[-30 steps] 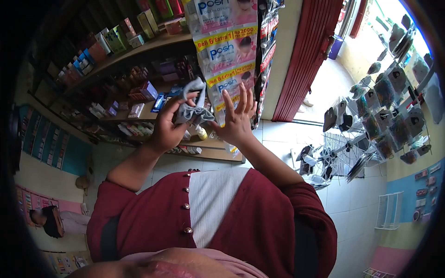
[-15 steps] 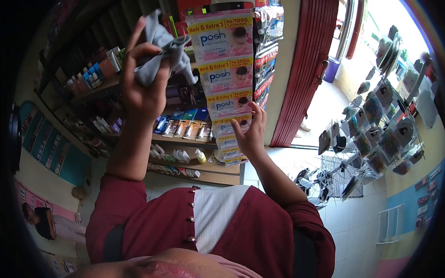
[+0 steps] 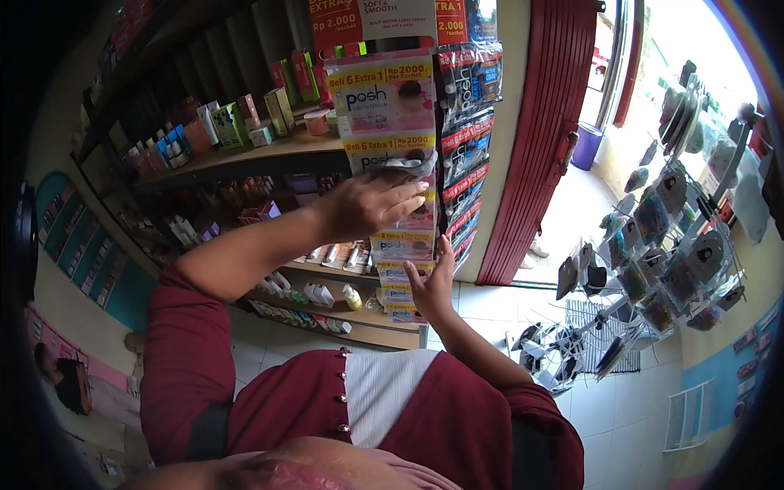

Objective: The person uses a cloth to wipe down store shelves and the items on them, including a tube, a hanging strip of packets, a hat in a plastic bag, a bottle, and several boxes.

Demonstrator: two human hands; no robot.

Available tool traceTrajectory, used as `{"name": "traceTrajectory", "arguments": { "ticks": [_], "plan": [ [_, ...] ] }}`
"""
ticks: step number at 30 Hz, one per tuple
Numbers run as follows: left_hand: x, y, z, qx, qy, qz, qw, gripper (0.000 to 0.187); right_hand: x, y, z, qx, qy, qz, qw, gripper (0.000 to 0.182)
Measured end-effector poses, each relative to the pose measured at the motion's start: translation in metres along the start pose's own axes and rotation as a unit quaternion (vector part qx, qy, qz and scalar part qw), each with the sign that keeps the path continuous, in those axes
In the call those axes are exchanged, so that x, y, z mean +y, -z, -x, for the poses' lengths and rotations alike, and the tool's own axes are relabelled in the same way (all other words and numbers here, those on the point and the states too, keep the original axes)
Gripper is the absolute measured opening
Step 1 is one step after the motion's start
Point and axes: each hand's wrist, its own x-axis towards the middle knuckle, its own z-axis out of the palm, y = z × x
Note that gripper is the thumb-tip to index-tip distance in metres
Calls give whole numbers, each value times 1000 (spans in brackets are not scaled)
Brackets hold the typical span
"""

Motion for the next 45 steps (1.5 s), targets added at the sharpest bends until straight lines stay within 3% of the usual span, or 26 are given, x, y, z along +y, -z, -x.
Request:
{"name": "traceTrajectory", "arguments": {
  "ticks": [3, 8, 12, 14, 15, 17, 19, 21, 22, 25, 26, 27, 29, 33, 34, 35, 36, 37, 39, 40, 42, 43, 45],
  "plan": [
    [-33, 32, -17, -7, -15, -72, 997, 29, 40, -4, 14, -14, -11, -20, 1000, 73],
    [-106, 99, -70, 172, 112, -180, 962, 59, 56, -8, 9, -29, -12, -90, 995, 64],
    [-128, 96, -97, 255, 173, -133, 942, 66, 56, -8, 15, -20, -5, 17, 1000, 63],
    [-111, 79, -110, 153, 137, -103, 973, 63, 36, -3, 11, -44, -6, 46, 998, 61],
    [-107, 76, -111, 155, 138, -103, 973, 63, 35, -3, 12, -45, -4, 48, 998, 61],
    [-106, 67, -111, 76, 3, -104, 992, 61, 34, -2, 13, -46, 19, 79, 996, 67],
    [-120, 72, -114, 68, 12, -79, 995, 59, 33, -2, 16, -43, 20, 108, 993, 68],
    [-134, 90, -121, 170, 94, -180, 964, 43, 30, 0, 20, -45, 16, 108, 993, 67],
    [-141, 94, -122, 201, 137, -74, 967, 44, 26, 3, 20, -71, -9, 98, 993, 66],
    [-114, 101, -139, 209, 159, -92, 960, 40, 24, 4, 25, -74, -3, 98, 992, 64],
    [-117, 84, -135, 185, 89, -138, 969, 43, 20, 6, 26, -59, 33, 113, 991, 60],
    [-119, 66, -130, 188, 87, -132, 969, 43, 20, 10, 25, -55, 29, 117, 991, 60],
    [-96, 48, -122, 97, -1, -173, 980, 38, 16, 18, 21, -152, 2, 106, 983, 63],
    [-66, 43, -95, -6, 14, -94, 995, 47, 4, 41, 14, -156, 37, 221, 962, 58],
    [-60, 48, -91, -14, -2, -77, 997, 39, -3, 49, 11, -158, 18, 260, 953, 56],
    [-59, 51, -89, -21, -18, -61, 998, 32, -10, 55, 7, -149, -15, 247, 957, 43],
    [-65, 46, -85, -24, -24, -5, 999, 49, -15, 64, 1, -154, -52, 233, 959, 35],
    [-67, 48, -91, -24, -26, -4, 999, 49, -18, 73, -9, -159, -88, 219, 959, 30],
    [-70, 61, -110, 147, -25, 46, 988, 54, -19, 88, -33, -72, -56, 271, 958, 27],
    [-73, 68, -119, 145, -23, 49, 988, 54, -9, 94, -49, -7, -8, 218, 976, 29],
    [-78, 83, -139, 292, 91, -127, 944, 40, -1, 98, -87, 96, 49, 110, 988, 29],
    [-75, 87, -151, 290, 93, -123, 944, 40, -3, 99, -109, 134, 58, 58, 988, 29],
    [-67, 84, -179, 280, 122, 3, 952, 38, 33, 94, -156, 92, 51, -109, 988, 37]
  ]
}}
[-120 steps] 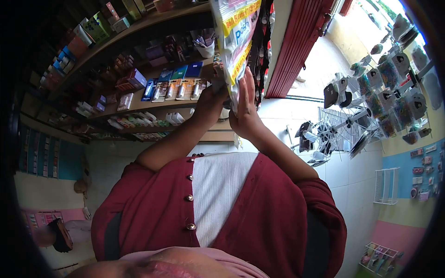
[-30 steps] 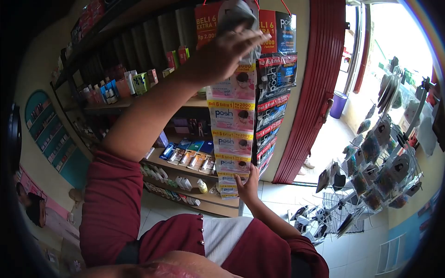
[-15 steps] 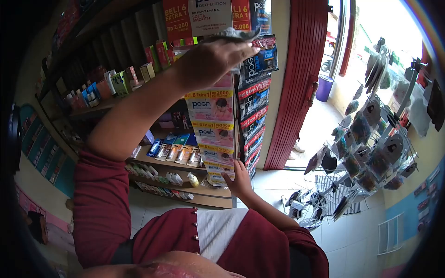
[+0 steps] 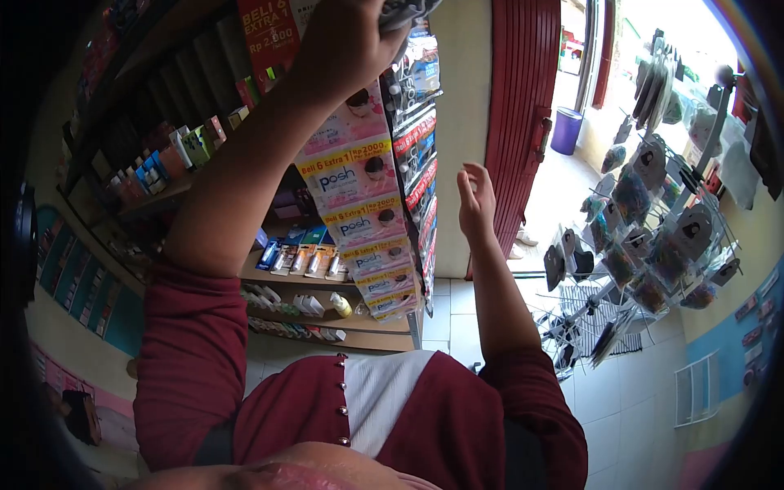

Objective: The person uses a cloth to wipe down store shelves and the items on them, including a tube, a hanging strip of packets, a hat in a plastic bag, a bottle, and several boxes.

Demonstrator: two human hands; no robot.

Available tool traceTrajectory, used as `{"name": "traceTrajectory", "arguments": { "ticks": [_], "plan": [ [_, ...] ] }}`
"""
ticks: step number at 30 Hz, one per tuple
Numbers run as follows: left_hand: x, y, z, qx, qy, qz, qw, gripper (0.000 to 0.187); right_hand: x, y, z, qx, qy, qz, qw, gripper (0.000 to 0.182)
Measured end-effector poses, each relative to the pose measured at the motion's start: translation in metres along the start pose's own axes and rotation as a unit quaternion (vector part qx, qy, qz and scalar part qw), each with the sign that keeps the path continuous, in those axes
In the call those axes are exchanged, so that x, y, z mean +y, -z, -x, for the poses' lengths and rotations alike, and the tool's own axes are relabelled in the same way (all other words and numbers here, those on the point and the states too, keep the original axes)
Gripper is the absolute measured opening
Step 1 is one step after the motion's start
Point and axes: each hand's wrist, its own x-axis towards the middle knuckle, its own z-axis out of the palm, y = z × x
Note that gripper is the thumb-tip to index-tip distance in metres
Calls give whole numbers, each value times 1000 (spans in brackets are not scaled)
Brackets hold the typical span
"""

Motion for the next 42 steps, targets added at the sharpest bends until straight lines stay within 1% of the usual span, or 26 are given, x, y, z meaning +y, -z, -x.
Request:
{"name": "traceTrajectory", "arguments": {
  "ticks": [1, 2, 3, 5, 6, 7, 8, 10, 12, 13, 14, 16, 17, 18, 20, 22, 23, 24, 25, 26, 28, 29, 30, 32, 37, 42],
  "plan": [
    [0, -12, -1, -1, 2, 1, 1000, 38, 1, -6, -16, -10, -10, -8, 1000, 46],
    [-2, -25, 2, -42, -8, -137, 990, 37, -1, -13, -28, -20, -19, -17, 999, 55],
    [-4, -36, 8, -83, -19, -273, 958, 36, -4, -17, -38, -22, -21, -17, 999, 55],
    [-5, -54, 29, -120, -16, -307, 944, 29, -12, -25, -55, -93, -121, -75, 985, 72],
    [-8, -62, 38, -154, -15, -339, 928, 22, -18, -28, -66, -94, -118, -78, 985, 72],
    [-8, -64, 47, -197, -26, -302, 932, 13, -26, -31, -73, -142, -112, -119, 976, 76],
    [-3, -62, 54, -199, -27, -304, 931, 13, -28, -33, -80, -189, -106, -159, 963, 81],
    [8, -59, 69, -378, -76, -244, 890, 12, -27, -36, -91, -198, -127, -213, 948, 79],
    [22, -48, 82, -402, -85, -197, 890, 11, -40, -42, -95, -232, -174, -283, 914, 76],
    [26, -46, 84, -425, -92, -149, 888, 11, -43, -43, -96, -220, -196, -290, 910, 66],
    [26, -47, 82, -426, -91, -151, 887, 11, -40, -43, -98, -222, -196, -292, 910, 66],
    [25, -46, 77, -280, -108, -83, 950, 14, -27, -46, -97, -236, -120, -176, 948, 53],
    [27, -39, 60, -247, -117, -105, 956, 21, -31, -55, -98, -235, -160, -295, 912, 46],
    [21, -38, 48, -157, -126, -139, 969, 29, -36, -57, -100, -186, -234, -289, 909, 45],
    [-4, -34, 20, -99, -100, -181, 973, 34, -41, -51, -102, -224, -219, -305, 899, 44],
    [-13, -22, -8, -110, -3, -196, 974, 37, -55, -43, -95, -193, -208, -286, 915, 39],
    [-20, -25, -10, -109, -2, -196, 975, 37, -62, -40, -91, -173, -182, -260, 932, 36],
    [-25, -29, -8, -98, -24, -248, 964, 38, -71, -36, -84, -151, -159, -234, 947, 32],
    [-22, -31, -8, -89, -46, -298, 949, 39, -85, -32, -77, -124, -174, -285, 934, 31],
    [-15, -34, -3, -90, -45, -296, 950, 39, -88, -27, -75, -122, -176, -285, 934, 31],
    [4, -42, 15, -250, 24, -191, 949, 44, -90, -18, -72, -144, -162, -275, 937, 31],
    [9, -51, 36, -147, -57, -235, 959, 28, -93, -12, -70, -151, -162, -251, 942, 33],
    [10, -58, 52, -149, -56, -232, 960, 28, -96, -7, -67, -149, -165, -250, 942, 33],
    [27, -57, 73, -228, -92, -233, 941, 34, -100, 5, -63, -205, -165, -272, 926, 36],
    [56, -47, 132, -289, -99, -127, 943, 30, -79, 31, -42, -257, -193, -224, 920, 47],
    [81, -33, 154, -340, -76, -1, 937, 28, -47, 50, -17, -315, -220, -209, 899, 43]
  ]
}}
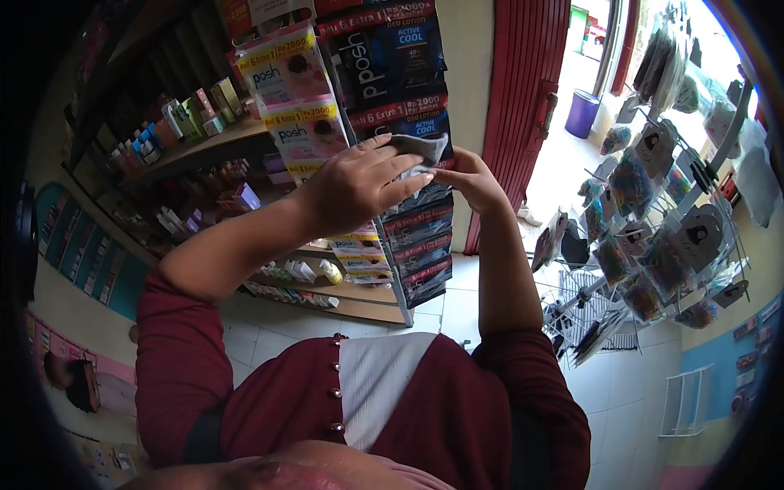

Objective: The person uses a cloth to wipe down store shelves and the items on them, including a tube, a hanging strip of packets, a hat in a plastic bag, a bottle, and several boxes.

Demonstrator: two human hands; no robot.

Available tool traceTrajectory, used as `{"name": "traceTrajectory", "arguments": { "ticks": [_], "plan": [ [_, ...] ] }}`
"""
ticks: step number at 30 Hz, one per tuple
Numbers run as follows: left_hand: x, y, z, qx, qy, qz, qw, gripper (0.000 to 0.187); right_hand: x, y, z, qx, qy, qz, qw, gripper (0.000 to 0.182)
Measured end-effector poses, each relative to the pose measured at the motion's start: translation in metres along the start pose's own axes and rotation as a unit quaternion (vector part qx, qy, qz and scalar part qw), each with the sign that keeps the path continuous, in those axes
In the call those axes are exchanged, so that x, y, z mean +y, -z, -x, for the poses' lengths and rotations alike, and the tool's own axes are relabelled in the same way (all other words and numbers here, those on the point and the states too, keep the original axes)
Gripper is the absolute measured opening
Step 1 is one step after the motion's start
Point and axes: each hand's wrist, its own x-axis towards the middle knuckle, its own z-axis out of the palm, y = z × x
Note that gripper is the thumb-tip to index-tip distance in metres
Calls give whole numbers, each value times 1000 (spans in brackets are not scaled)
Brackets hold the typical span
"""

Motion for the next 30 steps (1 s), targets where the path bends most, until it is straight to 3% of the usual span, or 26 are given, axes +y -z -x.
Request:
{"name": "traceTrajectory", "arguments": {
  "ticks": [2, 6, 10, 12, 14, 18, 20, 22, 23, 26, 30],
  "plan": [
    [8, 3, -5, 115, 29, -13, 993, 30, 10, 1, 10, -41, -34, -31, 998, 42],
    [8, -2, -19, 191, 118, -61, 973, 36, 27, -13, 32, -32, -77, -47, 995, 54],
    [24, -32, -7, 119, 135, -51, 982, 37, 45, -14, 46, -61, -40, -83, 994, 62],
    [37, -49, 7, 99, 131, -9, 986, 37, 45, -14, 50, -63, -58, -68, 994, 63],
    [49, -56, 22, 89, 80, 22, 993, 35, 33, -24, 56, -106, -46, -154, 981, 61],
    [71, -63, 61, 49, 77, 119, 989, 30, 47, -17, 65, -138, -96, -193, 967, 67],
    [78, -72, 79, 52, 70, 122, 989, 28, 51, -20, 71, -115, -136, -177, 968, 64],
    [94, -81, 97, 33, 102, 142, 984, 27, 62, -22, 81, -59, -237, -8, 970, 56],
    [102, -85, 104, 30, 105, 159, 981, 27, 66, -26, 86, -35, -248, -4, 968, 48],
    [124, -90, 125, 0, 139, 270, 953, 29, 106, -15, 107, 11, -298, -20, 954, 48],
    [114, -66, 118, 108, 174, 256, 945, 55, 134, -24, 139, 94, -299, 9, 950, 40]
  ]
}}
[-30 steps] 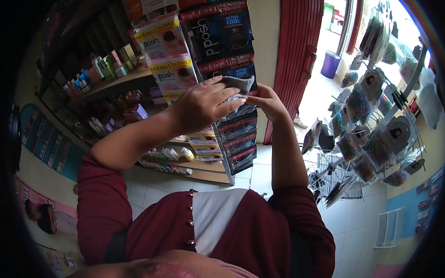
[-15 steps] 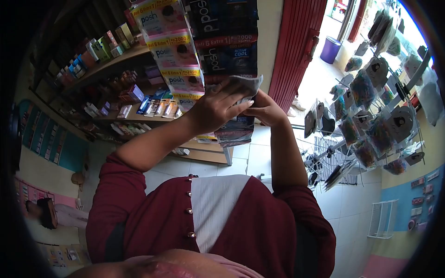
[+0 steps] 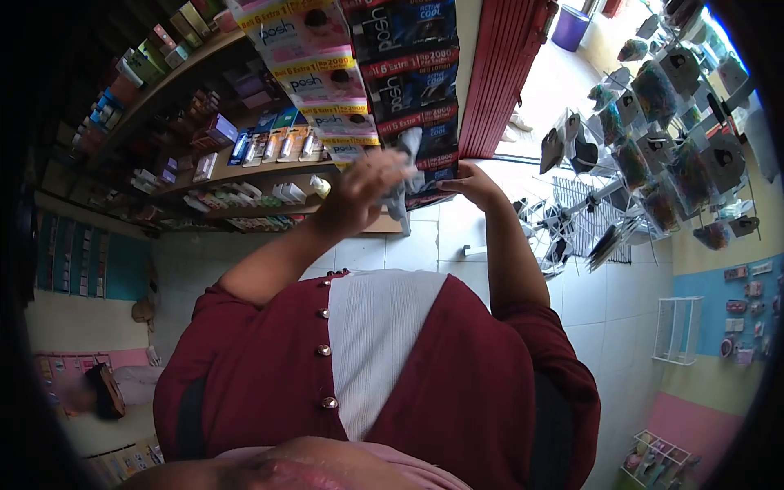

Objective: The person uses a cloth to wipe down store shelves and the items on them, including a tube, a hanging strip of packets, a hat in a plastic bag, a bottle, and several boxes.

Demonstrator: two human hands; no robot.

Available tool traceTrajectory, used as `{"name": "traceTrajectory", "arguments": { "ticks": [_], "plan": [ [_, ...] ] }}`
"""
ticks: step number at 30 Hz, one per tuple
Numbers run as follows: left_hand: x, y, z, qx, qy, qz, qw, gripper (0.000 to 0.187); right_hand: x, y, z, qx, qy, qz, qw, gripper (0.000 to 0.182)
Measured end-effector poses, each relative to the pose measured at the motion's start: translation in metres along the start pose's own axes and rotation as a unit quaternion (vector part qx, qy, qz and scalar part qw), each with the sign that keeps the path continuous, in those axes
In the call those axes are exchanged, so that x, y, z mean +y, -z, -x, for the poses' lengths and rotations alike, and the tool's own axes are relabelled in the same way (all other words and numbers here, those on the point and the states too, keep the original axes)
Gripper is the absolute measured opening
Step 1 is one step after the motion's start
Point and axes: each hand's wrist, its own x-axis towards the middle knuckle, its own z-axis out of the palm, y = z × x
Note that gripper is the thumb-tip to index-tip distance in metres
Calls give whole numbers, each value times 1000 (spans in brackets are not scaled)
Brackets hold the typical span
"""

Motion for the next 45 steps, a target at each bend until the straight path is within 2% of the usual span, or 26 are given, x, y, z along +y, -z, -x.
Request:
{"name": "traceTrajectory", "arguments": {
  "ticks": [2, 4, 7, 8, 9, 10, 12, 14, 15, 16, 18, 20, 22, 24, 28, 30, 32, 34, 35, 36, 38, 40, 41, 42, 44, 45],
  "plan": [
    [-1, 21, -18, 89, 56, 32, 994, 58, 9, -5, 6, 7, -14, -29, 999, 31],
    [-7, 33, -35, 171, 56, -1, 984, 59, 9, -11, 16, 9, -16, -27, 999, 32],
    [-10, 34, -48, 135, 35, -65, 988, 58, 6, -22, 30, -13, 13, -18, 1000, 35],
    [-6, 27, -47, 93, 40, -110, 989, 59, 6, -26, 34, -11, 11, -18, 1000, 35],
    [-3, 20, -46, 49, 45, -156, 986, 61, 7, -30, 38, -18, 29, -84, 996, 38],
    [-1, 8, -38, 17, 54, -127, 990, 60, 7, -35, 42, -26, 49, -150, 987, 40],
    [1, -18, -15, -52, 54, -84, 994, 56, 3, -46, 49, -12, 54, -157, 986, 40],
    [16, -25, 4, -109, 11, 34, 993, 52, 0, -50, 55, -30, 54, -213, 975, 38],
    [20, -25, 11, -128, -47, 46, 990, 48, 10, -41, 50, -46, 32, -212, 976, 40],
    [22, -25, 18, -135, -82, 80, 984, 44, 10, -41, 51, -43, 30, -215, 975, 40],
    [12, -25, 29, -126, -82, 75, 986, 47, 6, -41, 56, -118, 33, -255, 959, 47],
    [-3, -10, 24, -109, -18, 5, 994, 51, -12, -58, 68, -93, 40, -256, 961, 53],
    [-7, -3, 14, -26, 98, -10, 995, 60, -17, -65, 71, -90, 58, -226, 968, 58],
    [-7, -4, 6, 0, 160, 80, 984, 62, -19, -72, 72, -84, 44, -238, 967, 59],
    [13, -20, 4, -35, 111, 58, 992, 66, -10, -74, 68, -68, 39, -293, 953, 53],
    [21, -23, 6, -52, 27, 83, 995, 68, -3, -69, 65, -73, 41, -310, 947, 48],
    [18, -21, 15, -59, 28, 80, 995, 67, -3, -69, 65, -73, 41, -329, 941, 44],
    [5, -11, 28, -91, 57, 33, 994, 54, -4, -72, 66, -66, 49, -338, 938, 44],
    [-1, -4, 33, -82, 76, -1, 994, 50, -5, -74, 65, -42, 51, -307, 949, 44],
    [-8, 1, 41, -57, 126, 47, 989, 54, -1, -71, 64, -41, 48, -310, 949, 44],
    [-13, 14, 51, -5, 258, 110, 960, 54, 8, -62, 59, -67, 3, -306, 950, 48],
    [-16, 23, 59, 39, 393, 196, 898, 50, 16, -60, 55, -52, -21, -316, 947, 53],
    [-24, 20, 68, 67, 433, 243, 866, 48, 18, -58, 51, -33, -41, -320, 946, 54],
    [-36, 13, 79, 104, 426, 261, 860, 43, 21, -57, 49, -15, -61, -322, 945, 55],
    [-31, 9, 82, 157, 528, 451, 702, 40, 14, -63, 52, -12, -76, -323, 943, 48],
    [-31, 5, 86, 158, 530, 451, 701, 40, 13, -65, 51, -26, -63, -342, 937, 48]
  ]
}}
